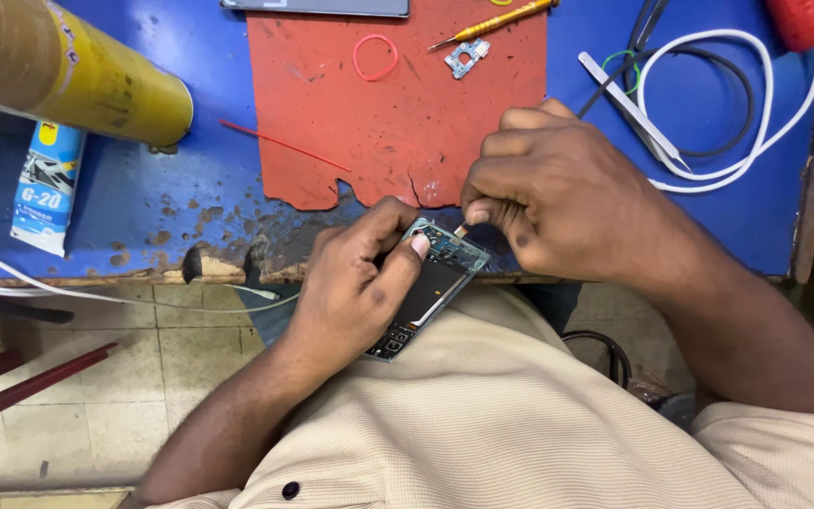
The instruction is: The person cleans a small electronic component with a brush, then uses tweezers to place it into a disassembled smartphone chassis. The person then connects a ribbon cable to the motherboard and secures the component with a metal bracket.
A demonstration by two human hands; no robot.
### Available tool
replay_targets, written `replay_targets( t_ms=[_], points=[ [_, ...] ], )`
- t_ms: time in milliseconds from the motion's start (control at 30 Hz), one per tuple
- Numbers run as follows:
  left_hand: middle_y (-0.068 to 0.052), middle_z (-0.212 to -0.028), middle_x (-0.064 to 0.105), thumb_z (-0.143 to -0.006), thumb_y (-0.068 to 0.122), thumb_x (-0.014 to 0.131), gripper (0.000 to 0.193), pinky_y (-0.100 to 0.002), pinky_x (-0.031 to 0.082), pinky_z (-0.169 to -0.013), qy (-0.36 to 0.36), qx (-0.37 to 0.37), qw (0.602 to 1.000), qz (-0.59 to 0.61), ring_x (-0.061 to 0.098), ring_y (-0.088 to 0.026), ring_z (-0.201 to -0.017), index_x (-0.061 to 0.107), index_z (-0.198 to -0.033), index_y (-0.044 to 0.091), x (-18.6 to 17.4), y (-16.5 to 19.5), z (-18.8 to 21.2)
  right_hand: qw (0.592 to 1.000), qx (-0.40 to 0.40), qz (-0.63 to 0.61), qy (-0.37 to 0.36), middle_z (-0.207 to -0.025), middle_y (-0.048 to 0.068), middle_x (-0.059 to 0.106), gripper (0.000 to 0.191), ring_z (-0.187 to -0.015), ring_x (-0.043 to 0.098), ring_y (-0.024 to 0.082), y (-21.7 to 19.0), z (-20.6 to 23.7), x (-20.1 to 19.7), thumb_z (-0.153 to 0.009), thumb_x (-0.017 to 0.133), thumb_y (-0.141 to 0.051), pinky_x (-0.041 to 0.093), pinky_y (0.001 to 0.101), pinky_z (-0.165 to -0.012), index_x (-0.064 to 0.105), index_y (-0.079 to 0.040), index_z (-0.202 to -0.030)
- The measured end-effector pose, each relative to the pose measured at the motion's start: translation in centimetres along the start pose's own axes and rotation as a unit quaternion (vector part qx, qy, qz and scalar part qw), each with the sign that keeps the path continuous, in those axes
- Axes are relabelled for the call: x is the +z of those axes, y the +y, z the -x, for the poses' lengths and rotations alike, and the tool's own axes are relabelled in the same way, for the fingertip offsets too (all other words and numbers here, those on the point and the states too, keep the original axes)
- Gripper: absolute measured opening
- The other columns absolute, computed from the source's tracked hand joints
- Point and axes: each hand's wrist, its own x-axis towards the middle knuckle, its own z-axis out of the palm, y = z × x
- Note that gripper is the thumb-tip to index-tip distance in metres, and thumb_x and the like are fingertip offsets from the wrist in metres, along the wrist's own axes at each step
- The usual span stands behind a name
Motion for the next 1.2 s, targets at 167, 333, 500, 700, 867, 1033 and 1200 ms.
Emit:
replay_targets(
  t_ms=[167, 333, 500, 700, 867, 1033, 1200],
  points=[
    [-0.007, -0.062, 0.056, -0.097, 0.012, 0.064, 0.01, -0.03, 0.04, -0.051, 0.005, -0.012, 1.0, -0.009, 0.047, -0.011, -0.053, 0.064, -0.097, 0.003, 0.0, 0.1, 0.1, 1.0, -0.008, 0.008, 0.002, -0.074, 0.004, 0.062, 0.01, -0.078, 0.059, 0.027, -0.1, 0.0, 0.0, -0.074, 0.078, -0.005, 0.042, 0.0426, -0.074, 0.069, -0.007, -0.08],
    [-0.008, -0.064, 0.057, -0.096, 0.012, 0.064, 0.009, -0.03, 0.041, -0.052, 0.0, -0.005, 1.0, -0.011, 0.049, -0.011, -0.054, 0.063, -0.097, 0.003, 0.2, 0.1, 0.1, 0.999, -0.021, 0.035, -0.02, -0.073, 0.003, 0.063, 0.012, -0.078, 0.057, 0.027, -0.2, -0.2, 0.1, -0.069, 0.075, -0.002, 0.041, 0.0415, -0.074, 0.071, -0.009, -0.078],
    [-0.008, -0.065, 0.056, -0.096, 0.011, 0.064, 0.009, -0.03, 0.042, -0.052, 0.0, -0.005, 1.0, -0.002, 0.048, -0.012, -0.055, 0.063, -0.097, 0.002, 0.5, -0.2, 0.2, 0.998, -0.013, 0.039, -0.048, -0.074, 0.001, 0.064, 0.012, -0.079, 0.056, 0.026, -0.5, -0.2, 0.7, -0.066, 0.074, -0.003, 0.042, 0.0408, -0.076, 0.07, -0.01, -0.075],
    [-0.007, -0.063, 0.056, -0.096, 0.011, 0.063, 0.009, -0.03, 0.04, -0.051, -0.003, -0.037, 0.999, 0.026, 0.046, -0.01, -0.056, 0.064, -0.097, 0.003, 0.9, -0.8, 0.6, 0.999, 0.013, 0.029, -0.028, -0.075, 0.003, 0.064, 0.016, -0.083, 0.058, 0.027, -1.0, 0.4, 2.5, -0.06, 0.07, 0.0, 0.042, 0.0411, -0.076, 0.068, -0.011, -0.072],
    [-0.005, -0.062, 0.052, -0.097, 0.014, 0.064, 0.012, -0.029, 0.039, -0.051, -0.025, -0.027, 0.999, 0.011, 0.045, -0.008, -0.056, 0.063, -0.097, 0.002, 0.5, -1.0, 0.0, 1.0, -0.002, 0.026, -0.014, -0.082, 0.005, 0.068, 0.024, -0.087, 0.062, 0.027, -0.2, 1.2, 1.5, -0.07, 0.078, -0.004, 0.045, 0.0431, -0.085, 0.076, -0.01, -0.093],
    [0.0, -0.064, 0.05, -0.098, 0.014, 0.062, 0.012, -0.027, 0.036, -0.052, -0.075, -0.076, 0.99, 0.087, 0.042, -0.006, -0.058, 0.065, -0.096, 0.003, -0.8, -0.8, -2.0, 0.985, -0.062, 0.08, 0.136, -0.103, 0.008, 0.073, 0.039, -0.108, 0.068, 0.025, 0.4, 1.7, -1.1, -0.08, 0.069, 0.009, 0.052, 0.0454, -0.103, 0.074, -0.008, -0.115],
    [0.001, -0.087, 0.068, -0.102, 0.013, 0.058, 0.012, -0.021, 0.053, -0.066, -0.108, -0.081, 0.932, 0.337, 0.062, -0.004, -0.075, 0.064, -0.102, 0.003, -1.1, -0.5, -4.3, 0.926, -0.279, 0.234, 0.099, -0.122, 0.005, 0.076, 0.025, -0.115, 0.07, 0.022, -0.9, 2.5, -1.0, -0.092, 0.074, -0.012, 0.05, 0.0492, -0.102, 0.075, -0.016, -0.117]
  ],
)
